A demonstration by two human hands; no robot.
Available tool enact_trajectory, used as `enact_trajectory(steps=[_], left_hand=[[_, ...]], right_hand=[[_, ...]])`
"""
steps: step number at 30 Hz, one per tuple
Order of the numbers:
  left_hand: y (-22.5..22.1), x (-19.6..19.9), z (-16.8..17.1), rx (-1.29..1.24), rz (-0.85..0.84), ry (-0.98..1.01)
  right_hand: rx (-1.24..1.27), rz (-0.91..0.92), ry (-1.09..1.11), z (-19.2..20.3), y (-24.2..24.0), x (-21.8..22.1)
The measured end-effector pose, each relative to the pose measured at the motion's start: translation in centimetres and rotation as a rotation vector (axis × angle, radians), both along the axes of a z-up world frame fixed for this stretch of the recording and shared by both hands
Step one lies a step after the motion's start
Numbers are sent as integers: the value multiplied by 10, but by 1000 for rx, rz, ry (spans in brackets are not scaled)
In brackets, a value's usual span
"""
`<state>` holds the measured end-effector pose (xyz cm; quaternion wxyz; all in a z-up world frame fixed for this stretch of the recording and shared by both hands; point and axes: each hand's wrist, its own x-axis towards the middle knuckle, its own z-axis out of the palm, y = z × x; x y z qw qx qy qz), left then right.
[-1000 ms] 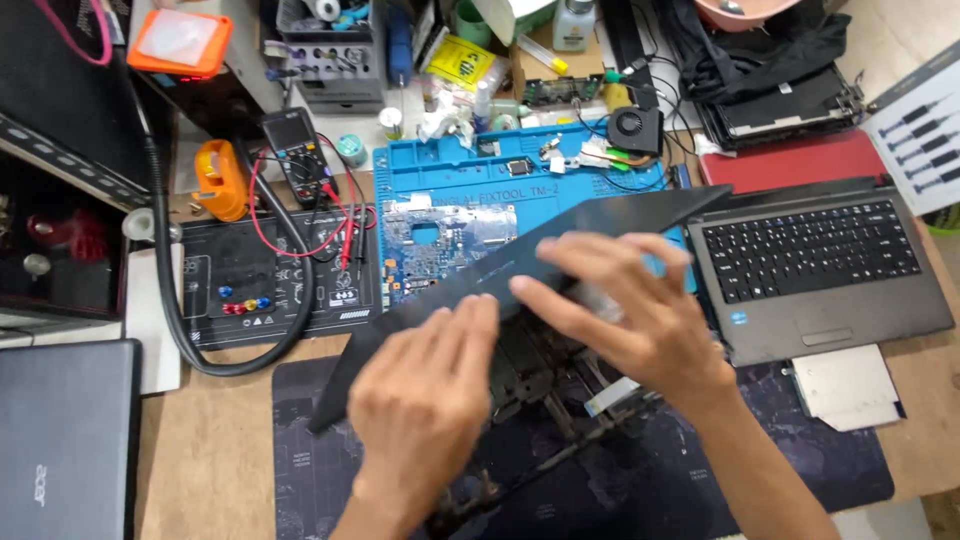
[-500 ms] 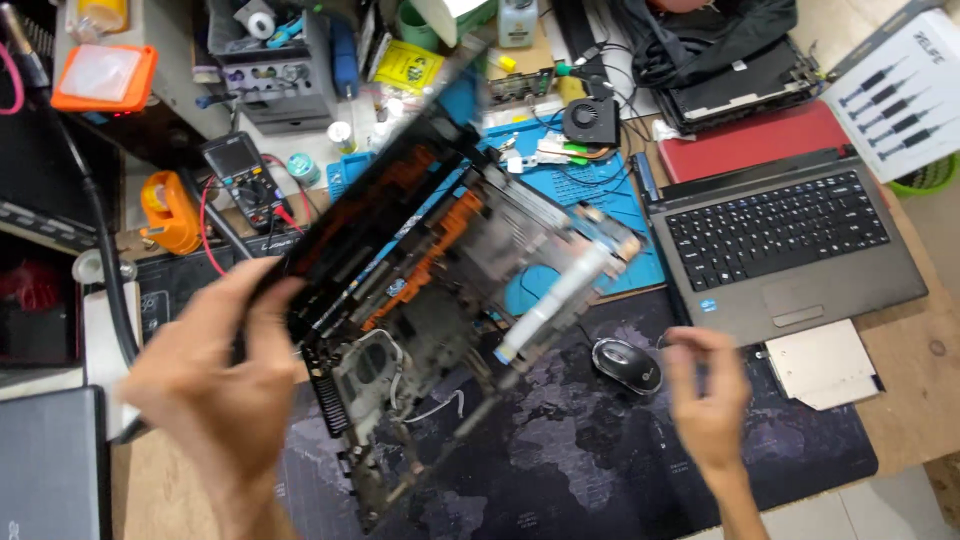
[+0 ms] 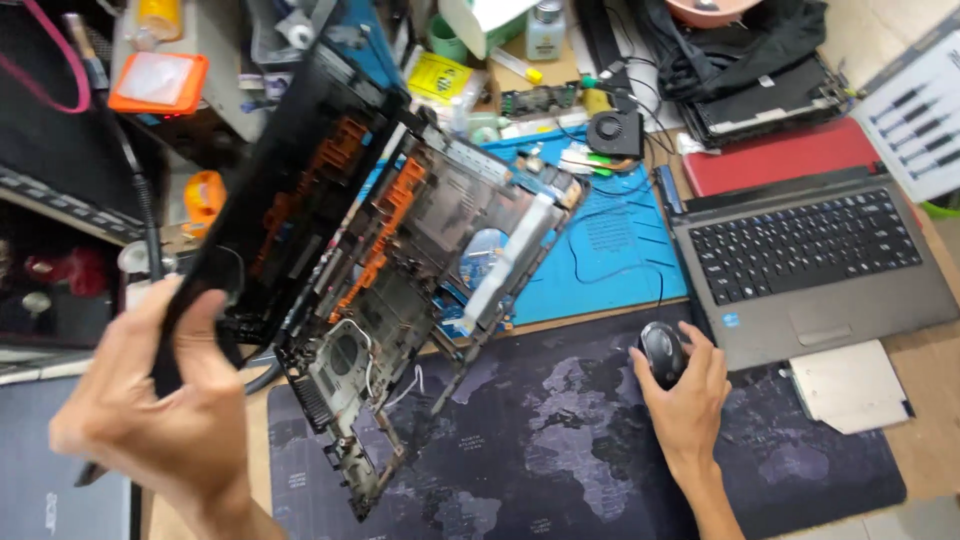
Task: Disassembling and reassembling internal components of a laptop on a repair bench
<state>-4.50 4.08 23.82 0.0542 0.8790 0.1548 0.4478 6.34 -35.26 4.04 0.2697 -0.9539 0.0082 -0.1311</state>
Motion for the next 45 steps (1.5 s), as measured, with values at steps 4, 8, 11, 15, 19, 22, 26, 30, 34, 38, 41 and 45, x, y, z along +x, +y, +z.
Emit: enact_trajectory(steps=[4, 8, 11, 15, 19, 22, 26, 30, 34, 38, 41, 45], left_hand=[[-1, -3, -3, 77, 48, 1], [4, -8, -16, 119, 23, 28], [5, -16, -28, 155, -16, 39], [-7, -28, -15, 203, -103, 46], [-4, -38, -13, 192, -133, 56], [-4, -48, 0, 211, -148, 31], [4, -66, 1, 239, -111, 43], [25, -94, -16, 274, -23, 81], [34, -130, -3, 277, 104, 131], [52, -173, -2, 305, 256, 123], [67, -214, -15, 265, 395, 133], [84, -257, -26, 205, 558, 141]], right_hand=[[-138, 20, 15, 4, 11, -6], [105, 193, -161, 40, 38, -9], [505, 357, -24, 72, 61, -6], [1137, 290, 601, 93, 86, 8], [1338, 154, 791, 124, 114, 0], [1276, 322, 797, 104, 116, -7], [1227, 250, 824, 75, 137, -14], [1273, 307, 721, 45, 161, -20], [1145, 392, 767, 39, 212, -25], [963, 645, 879, 65, 259, -38], [858, 824, 1009, 86, 295, -51], [689, 1032, 1124, 100, 345, -66]])
